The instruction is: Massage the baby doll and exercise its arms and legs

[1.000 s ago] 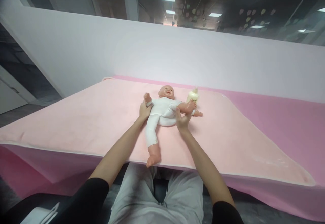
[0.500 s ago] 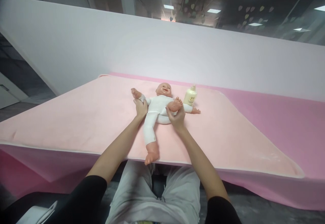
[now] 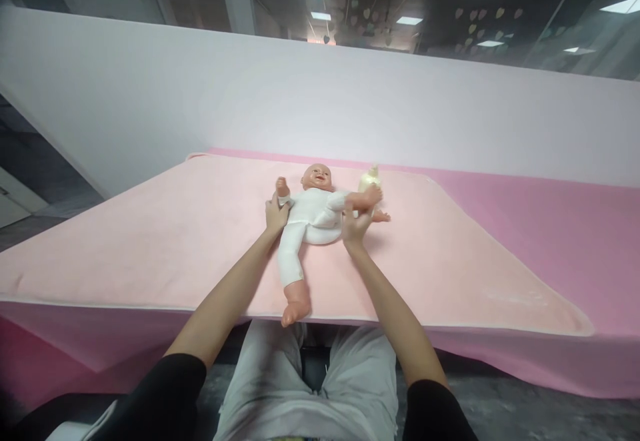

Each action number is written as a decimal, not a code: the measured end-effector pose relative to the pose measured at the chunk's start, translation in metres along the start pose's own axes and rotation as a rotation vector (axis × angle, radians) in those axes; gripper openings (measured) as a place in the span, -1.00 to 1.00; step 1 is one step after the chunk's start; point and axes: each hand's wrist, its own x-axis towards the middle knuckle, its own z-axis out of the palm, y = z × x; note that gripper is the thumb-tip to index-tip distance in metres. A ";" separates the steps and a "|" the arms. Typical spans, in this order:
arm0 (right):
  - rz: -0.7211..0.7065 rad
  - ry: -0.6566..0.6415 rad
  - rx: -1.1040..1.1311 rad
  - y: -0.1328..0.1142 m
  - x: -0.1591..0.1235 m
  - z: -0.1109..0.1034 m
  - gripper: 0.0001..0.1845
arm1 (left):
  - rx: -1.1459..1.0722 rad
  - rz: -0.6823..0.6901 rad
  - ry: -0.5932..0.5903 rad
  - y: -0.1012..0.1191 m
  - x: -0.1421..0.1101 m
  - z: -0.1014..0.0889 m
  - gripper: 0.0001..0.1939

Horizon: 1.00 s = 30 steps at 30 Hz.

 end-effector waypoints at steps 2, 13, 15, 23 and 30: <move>-0.073 0.148 0.014 -0.002 0.012 -0.010 -0.19 | -0.152 -0.179 0.036 -0.003 0.003 0.002 -0.56; -0.105 -0.016 -0.101 0.006 -0.011 -0.006 -0.20 | 0.031 -0.053 0.109 0.005 -0.004 0.000 -0.32; -0.074 -0.241 -0.078 0.011 -0.021 0.003 -0.29 | 0.208 0.139 -0.013 0.011 -0.007 -0.003 -0.40; -0.141 -0.326 -0.133 0.007 -0.027 0.005 -0.38 | 0.278 0.238 -0.075 0.012 -0.008 -0.006 -0.37; -0.259 0.062 -0.054 0.010 -0.004 -0.025 -0.16 | -0.106 -0.137 0.103 -0.002 0.003 -0.001 -0.29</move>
